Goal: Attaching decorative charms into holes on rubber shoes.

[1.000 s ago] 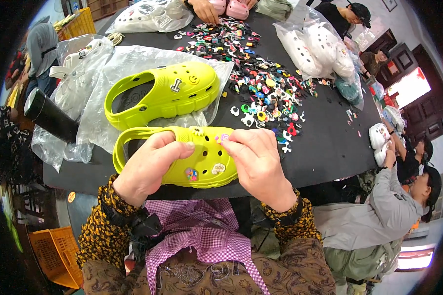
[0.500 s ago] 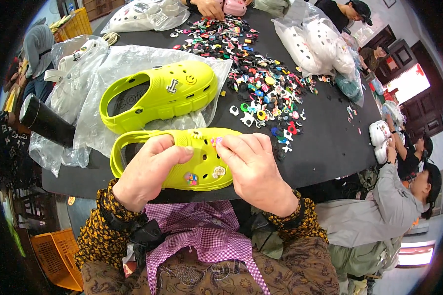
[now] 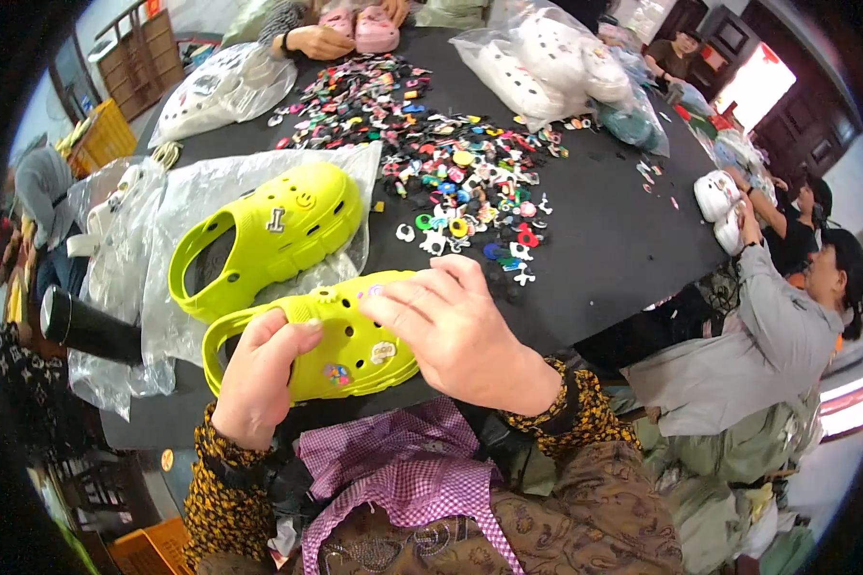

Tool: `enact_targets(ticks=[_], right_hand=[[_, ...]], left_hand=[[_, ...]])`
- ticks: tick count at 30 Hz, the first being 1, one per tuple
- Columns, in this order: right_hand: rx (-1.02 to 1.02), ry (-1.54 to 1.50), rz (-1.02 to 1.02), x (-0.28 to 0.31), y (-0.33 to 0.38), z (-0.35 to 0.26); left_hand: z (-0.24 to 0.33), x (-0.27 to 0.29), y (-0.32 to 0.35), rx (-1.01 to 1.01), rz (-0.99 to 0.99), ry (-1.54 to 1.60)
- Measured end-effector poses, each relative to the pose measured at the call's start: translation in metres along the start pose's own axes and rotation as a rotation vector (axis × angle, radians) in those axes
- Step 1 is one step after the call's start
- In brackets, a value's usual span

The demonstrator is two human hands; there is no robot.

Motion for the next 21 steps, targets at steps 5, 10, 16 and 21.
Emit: enact_targets(ticks=[5, 10, 16, 21], right_hand=[[0.082, 0.169, 0.078, -0.002, 0.003, -0.018], [0.166, 0.233, 0.069, -0.013, 0.005, -0.028], [0.231, 0.355, 0.115, -0.023, 0.007, -0.037], [0.143, 0.240, 0.091, -0.016, 0.003, -0.025]], left_hand=[[0.001, 0.001, 0.001, -0.023, 0.008, -0.052], [0.000, 0.003, 0.001, -0.034, 0.008, -0.033], [0.000, 0.004, -0.002, -0.048, 0.016, -0.038], [-0.002, 0.004, -0.001, -0.038, 0.038, -0.013]])
Point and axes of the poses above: each hand's wrist, its own y-axis away from the middle knuckle, its own x-axis out of the back of the hand, z = x × y, the point moved 7 cm from there along -y, towards the middle knuckle, and after that the axes turned 12 degrees about -x, right-handed, at the moved point
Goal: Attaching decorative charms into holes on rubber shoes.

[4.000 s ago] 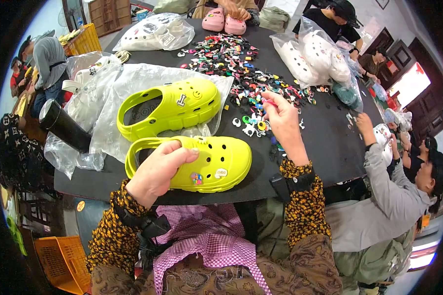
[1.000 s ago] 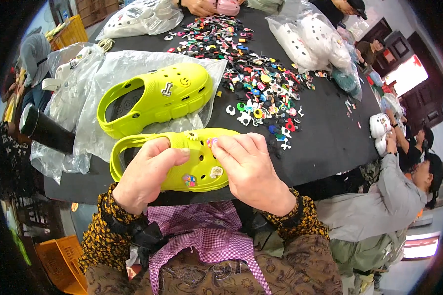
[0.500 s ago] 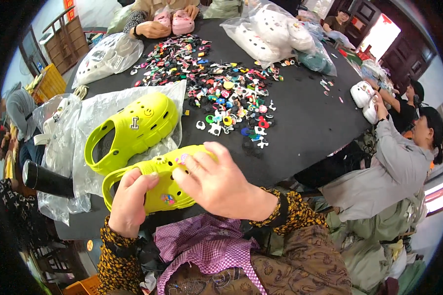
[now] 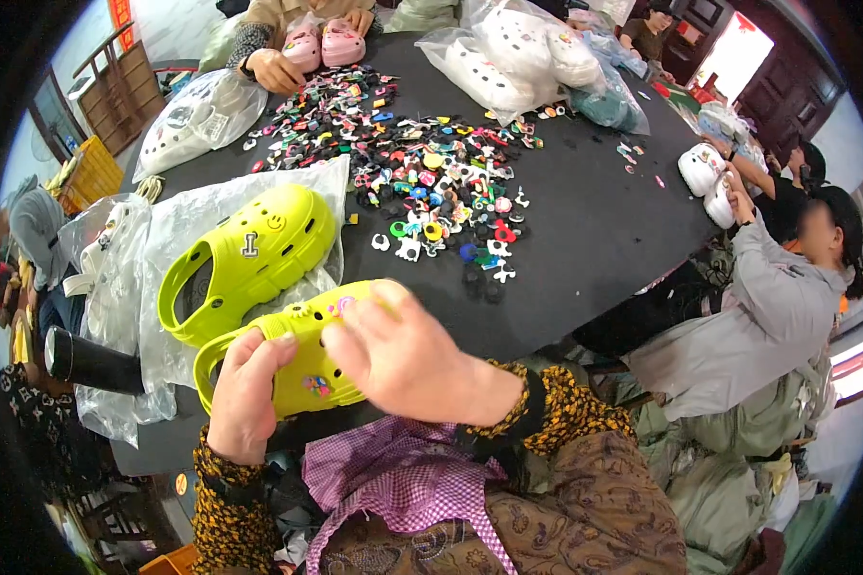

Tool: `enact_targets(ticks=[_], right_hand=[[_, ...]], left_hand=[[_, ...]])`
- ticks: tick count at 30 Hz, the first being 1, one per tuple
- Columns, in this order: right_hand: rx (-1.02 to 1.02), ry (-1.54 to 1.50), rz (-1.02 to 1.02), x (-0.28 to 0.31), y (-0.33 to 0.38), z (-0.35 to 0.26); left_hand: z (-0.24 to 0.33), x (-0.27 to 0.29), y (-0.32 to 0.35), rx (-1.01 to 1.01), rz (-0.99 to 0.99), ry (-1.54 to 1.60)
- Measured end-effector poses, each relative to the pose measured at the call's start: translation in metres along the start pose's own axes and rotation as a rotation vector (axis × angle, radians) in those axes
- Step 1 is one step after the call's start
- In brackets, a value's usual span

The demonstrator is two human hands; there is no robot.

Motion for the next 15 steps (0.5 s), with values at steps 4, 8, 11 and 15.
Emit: enact_targets(ticks=[4, 8, 11, 15], right_hand=[[-0.219, -0.516, 0.018, 0.004, -0.013, 0.068], [-0.477, -0.660, -0.145, -0.039, -0.027, 0.138], [-0.488, -0.525, -0.313, -0.080, -0.022, 0.148], [-0.327, -0.209, -0.366, -0.114, -0.013, 0.139]], left_hand=[[0.007, 0.002, 0.004, -0.019, 0.002, -0.123], [0.021, 0.003, 0.010, -0.024, -0.056, -0.162], [0.029, 0.005, 0.011, -0.030, -0.068, -0.146], [0.034, 0.015, 0.010, -0.033, -0.015, -0.234]])
Point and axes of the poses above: each hand's wrist, its own y-axis away from the middle knuckle, its own x-axis out of the back of the hand, z = x × y, the point moved 7 cm from there along -y, towards the middle knuckle, and after that the axes turned 12 degrees about -x, right-handed, at the moved point
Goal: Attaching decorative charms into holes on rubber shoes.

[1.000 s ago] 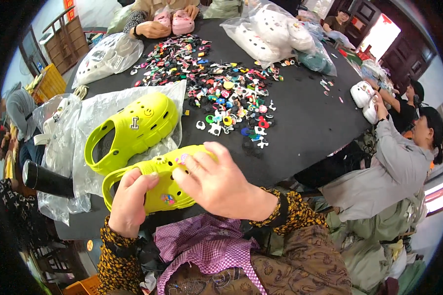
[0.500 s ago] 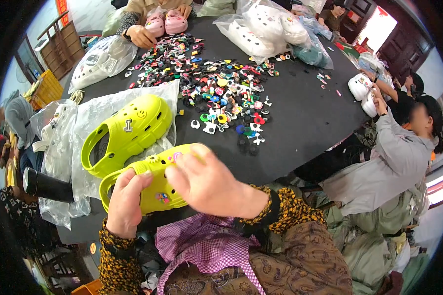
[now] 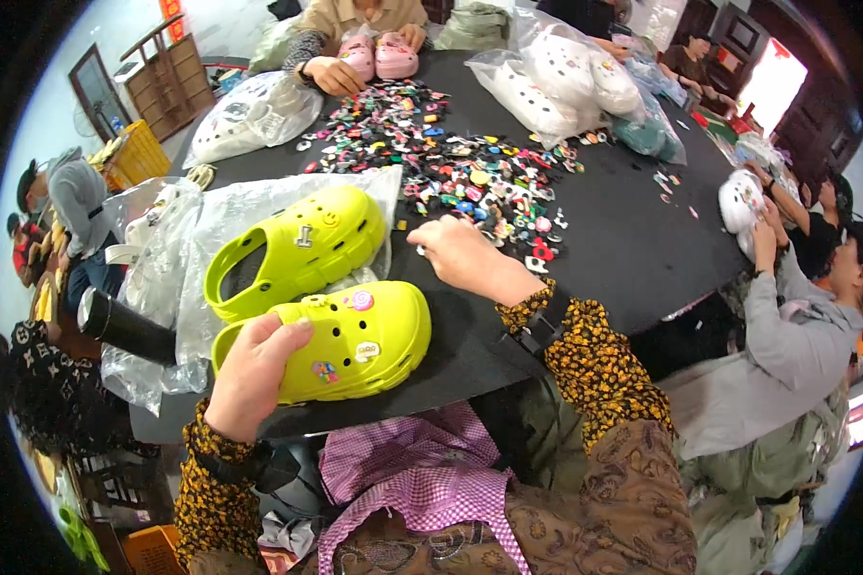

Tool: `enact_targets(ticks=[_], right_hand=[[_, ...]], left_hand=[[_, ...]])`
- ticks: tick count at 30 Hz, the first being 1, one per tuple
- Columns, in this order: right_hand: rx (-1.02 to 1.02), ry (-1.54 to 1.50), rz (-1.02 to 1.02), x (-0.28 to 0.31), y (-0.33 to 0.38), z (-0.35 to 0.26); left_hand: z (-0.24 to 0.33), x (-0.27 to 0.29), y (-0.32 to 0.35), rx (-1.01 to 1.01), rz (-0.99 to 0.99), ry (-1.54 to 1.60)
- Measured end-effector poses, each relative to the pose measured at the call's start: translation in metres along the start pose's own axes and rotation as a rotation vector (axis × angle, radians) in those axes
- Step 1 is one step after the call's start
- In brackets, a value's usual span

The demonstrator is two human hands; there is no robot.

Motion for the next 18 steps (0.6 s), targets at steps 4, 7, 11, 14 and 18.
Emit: enact_targets(ticks=[4, 7, 11, 14, 18], right_hand=[[0.078, 0.171, -0.006, -0.013, 0.005, -0.003], [0.080, 0.148, 0.047, -0.008, 0.004, -0.004], [0.013, 0.027, 0.005, -0.001, 0.003, -0.003], [-0.006, -0.153, 0.056, 0.015, 0.004, -0.008], [-0.085, -0.442, 0.069, 0.035, 0.003, -0.016]], left_hand=[[0.012, 0.020, 0.005, 0.054, -0.049, -0.421], [0.045, 0.030, 0.010, -0.233, -0.024, -0.651], [0.067, 0.050, 0.005, -0.325, 0.065, -0.855], [0.088, 0.050, -0.007, -0.693, 0.140, -1.163], [0.081, 0.058, -0.048, -0.755, 0.094, -1.064]])
Point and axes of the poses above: each hand's wrist, its own y-axis away from the middle knuckle, its own x-axis out of the back of the hand, z = x × y, the point moved 7 cm from there along -y, towards the middle knuckle, and after that the axes turned 12 degrees about -x, right-handed, at the moved point
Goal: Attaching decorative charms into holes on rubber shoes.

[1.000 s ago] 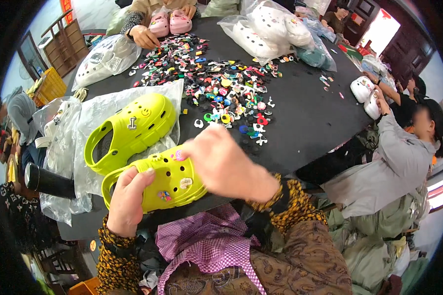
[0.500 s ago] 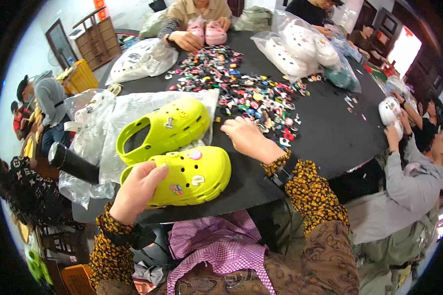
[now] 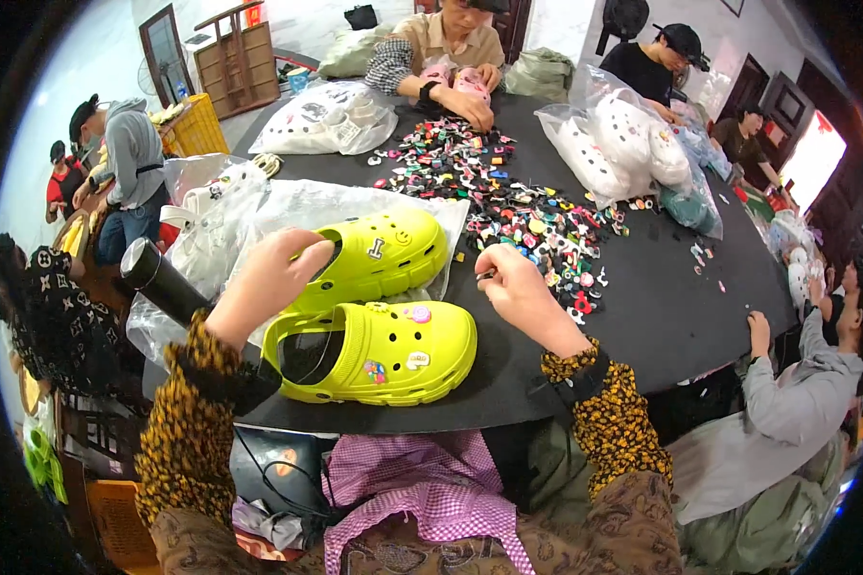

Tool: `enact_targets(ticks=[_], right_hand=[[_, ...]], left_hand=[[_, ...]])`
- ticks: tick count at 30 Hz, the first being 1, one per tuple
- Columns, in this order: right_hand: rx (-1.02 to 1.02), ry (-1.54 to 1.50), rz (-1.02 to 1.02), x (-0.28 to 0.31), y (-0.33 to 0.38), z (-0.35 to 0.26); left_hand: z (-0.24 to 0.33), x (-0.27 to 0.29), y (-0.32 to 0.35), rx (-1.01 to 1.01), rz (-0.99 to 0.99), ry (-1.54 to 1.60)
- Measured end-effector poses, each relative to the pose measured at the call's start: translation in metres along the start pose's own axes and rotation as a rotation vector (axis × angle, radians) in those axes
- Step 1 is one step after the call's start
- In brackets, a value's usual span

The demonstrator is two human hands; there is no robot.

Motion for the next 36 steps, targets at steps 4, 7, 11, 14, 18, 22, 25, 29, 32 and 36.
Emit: enact_targets(ticks=[4, 7, 11, 14, 18, 22, 25, 29, 32, 36], right_hand=[[-0.121, -0.200, -0.074, 0.008, 0.011, -0.011], [-0.178, -0.337, -0.143, 0.009, 0.017, -0.015], [-0.200, -0.456, -0.131, 0.014, 0.027, -0.019], [-0.153, -0.566, -0.047, 0.028, 0.032, -0.030], [-0.110, -0.696, 0.002, 0.053, 0.041, -0.051], [-0.034, -0.751, 0.191, 0.077, 0.047, -0.070], [0.143, -0.608, 0.308, 0.088, 0.053, -0.088], [0.321, -0.320, 0.416, 0.085, 0.056, -0.107], [0.313, -0.223, 0.409, 0.080, 0.054, -0.112], [0.328, -0.136, 0.424, 0.077, 0.052, -0.116]], left_hand=[[-0.038, -0.049, 0.002, 0.448, -0.370, 0.283], [-0.047, -0.066, -0.001, 0.547, -0.381, 0.328], [-0.052, -0.076, 0.005, 0.687, -0.273, 0.646], [-0.041, -0.073, 0.001, 0.689, -0.196, 0.916], [0.001, -0.046, -0.008, 0.461, -0.190, 0.766], [0.064, -0.024, -0.008, 0.139, -0.059, 0.642], [0.089, -0.029, 0.002, 0.164, 0.016, 0.654], [0.109, -0.034, 0.007, 0.071, 0.045, 0.554], [0.119, -0.033, 0.011, -0.001, 0.019, 0.395], [0.122, -0.033, 0.015, -0.019, 0.012, 0.338]])
Point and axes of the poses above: each hand's wrist, its own y-axis away from the middle knuckle, its own x-axis out of the back of the hand, z = x × y, the point moved 7 cm from there along -y, towards the middle knuckle, and after that the axes turned 12 degrees about -x, right-handed, at the moved point
